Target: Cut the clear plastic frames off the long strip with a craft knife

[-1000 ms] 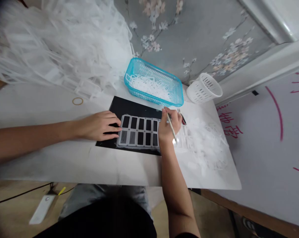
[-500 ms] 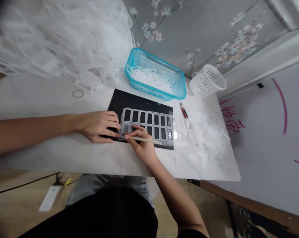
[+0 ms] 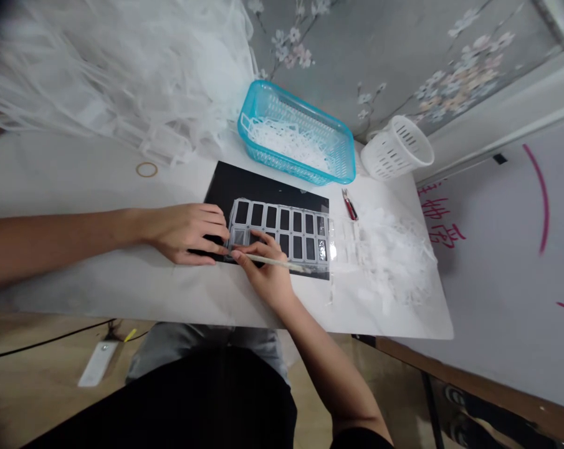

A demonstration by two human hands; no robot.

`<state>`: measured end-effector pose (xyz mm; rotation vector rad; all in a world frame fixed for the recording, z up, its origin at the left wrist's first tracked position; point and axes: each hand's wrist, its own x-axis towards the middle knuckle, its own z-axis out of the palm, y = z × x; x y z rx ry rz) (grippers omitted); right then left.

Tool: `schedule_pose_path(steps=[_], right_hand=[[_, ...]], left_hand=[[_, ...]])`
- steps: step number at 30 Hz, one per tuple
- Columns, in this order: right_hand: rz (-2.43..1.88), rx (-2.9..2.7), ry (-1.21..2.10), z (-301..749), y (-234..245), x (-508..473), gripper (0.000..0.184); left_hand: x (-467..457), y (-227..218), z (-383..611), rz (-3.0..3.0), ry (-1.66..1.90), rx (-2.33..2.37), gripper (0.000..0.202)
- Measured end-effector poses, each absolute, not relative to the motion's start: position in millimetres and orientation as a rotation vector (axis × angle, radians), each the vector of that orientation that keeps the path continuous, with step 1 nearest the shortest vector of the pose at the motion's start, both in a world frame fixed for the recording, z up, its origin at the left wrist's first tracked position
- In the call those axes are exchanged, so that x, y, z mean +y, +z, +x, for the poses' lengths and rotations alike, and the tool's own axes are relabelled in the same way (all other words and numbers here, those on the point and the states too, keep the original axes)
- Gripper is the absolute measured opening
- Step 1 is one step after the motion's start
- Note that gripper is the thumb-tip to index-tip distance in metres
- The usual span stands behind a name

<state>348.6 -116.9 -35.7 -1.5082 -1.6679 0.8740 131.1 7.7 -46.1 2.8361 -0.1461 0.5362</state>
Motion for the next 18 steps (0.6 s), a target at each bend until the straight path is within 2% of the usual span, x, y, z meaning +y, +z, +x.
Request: schedule_pose_path(steps=[5, 11, 18], right_hand=[[-1.437, -2.012, 0.443, 345, -41, -129, 0.007], [-1.428, -2.105, 0.265, 345, -51, -123, 0.013], [-1.611, -1.604, -0.032, 392, -30, -85, 0.015]], left_hand=[[6, -45, 132, 2.822, 0.539, -0.139, 0.02], [2, -44, 133, 2.743, 0.514, -0.076, 0.018], [2, -45, 132, 2.762, 0.497, -0.104, 0.019]])
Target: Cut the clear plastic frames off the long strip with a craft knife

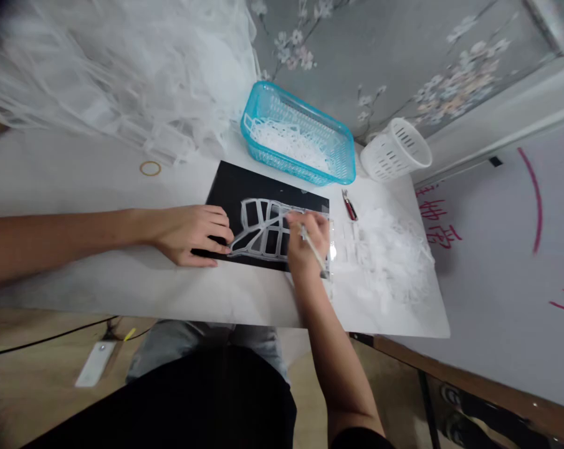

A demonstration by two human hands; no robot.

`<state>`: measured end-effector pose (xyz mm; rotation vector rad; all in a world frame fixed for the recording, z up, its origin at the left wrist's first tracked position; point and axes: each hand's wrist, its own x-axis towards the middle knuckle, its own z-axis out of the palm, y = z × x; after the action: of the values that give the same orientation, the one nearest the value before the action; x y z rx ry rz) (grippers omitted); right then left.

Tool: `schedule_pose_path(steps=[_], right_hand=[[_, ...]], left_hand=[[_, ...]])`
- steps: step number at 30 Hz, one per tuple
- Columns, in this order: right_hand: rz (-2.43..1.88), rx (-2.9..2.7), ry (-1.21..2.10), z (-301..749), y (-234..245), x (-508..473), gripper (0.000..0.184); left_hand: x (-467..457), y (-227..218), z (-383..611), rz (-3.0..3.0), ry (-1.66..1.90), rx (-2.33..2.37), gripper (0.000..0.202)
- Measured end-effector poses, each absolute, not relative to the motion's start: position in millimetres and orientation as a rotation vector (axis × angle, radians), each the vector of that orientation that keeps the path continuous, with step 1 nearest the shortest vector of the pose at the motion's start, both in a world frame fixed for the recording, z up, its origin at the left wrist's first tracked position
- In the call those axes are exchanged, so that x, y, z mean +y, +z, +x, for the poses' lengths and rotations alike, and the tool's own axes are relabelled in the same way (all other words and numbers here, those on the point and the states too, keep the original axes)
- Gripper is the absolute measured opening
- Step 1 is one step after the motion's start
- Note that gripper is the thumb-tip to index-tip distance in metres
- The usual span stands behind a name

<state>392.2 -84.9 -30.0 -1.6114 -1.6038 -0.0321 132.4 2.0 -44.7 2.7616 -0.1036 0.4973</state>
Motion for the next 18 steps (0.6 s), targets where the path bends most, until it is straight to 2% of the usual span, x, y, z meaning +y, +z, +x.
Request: schedule_pose_path(steps=[3, 5, 9, 12, 15, 18], right_hand=[[-1.62, -1.397, -0.185, 411, -20, -82, 0.015], [-1.603, -1.38, -0.144, 411, -20, -90, 0.013], [-1.552, -1.605, 0.34, 390, -33, -114, 0.01], [-1.549, -1.649, 0.657, 378, -42, -125, 0.008], [-1.551, -1.57, 0.794, 376, -45, -128, 0.01], [-1.546, -1.525, 0.878, 378, -44, -128, 0.014]], left_hand=[[3, -46, 131, 2.738, 0.504, -0.094, 0.018], [2, -46, 130, 2.732, 0.518, -0.098, 0.018], [-3, -45, 131, 2.729, 0.604, -0.114, 0.021], [-8, -46, 134, 2.729, 0.607, -0.146, 0.038], [-9, -50, 136, 2.757, 0.527, -0.156, 0.05], [-9, -53, 136, 2.787, 0.458, -0.126, 0.053]])
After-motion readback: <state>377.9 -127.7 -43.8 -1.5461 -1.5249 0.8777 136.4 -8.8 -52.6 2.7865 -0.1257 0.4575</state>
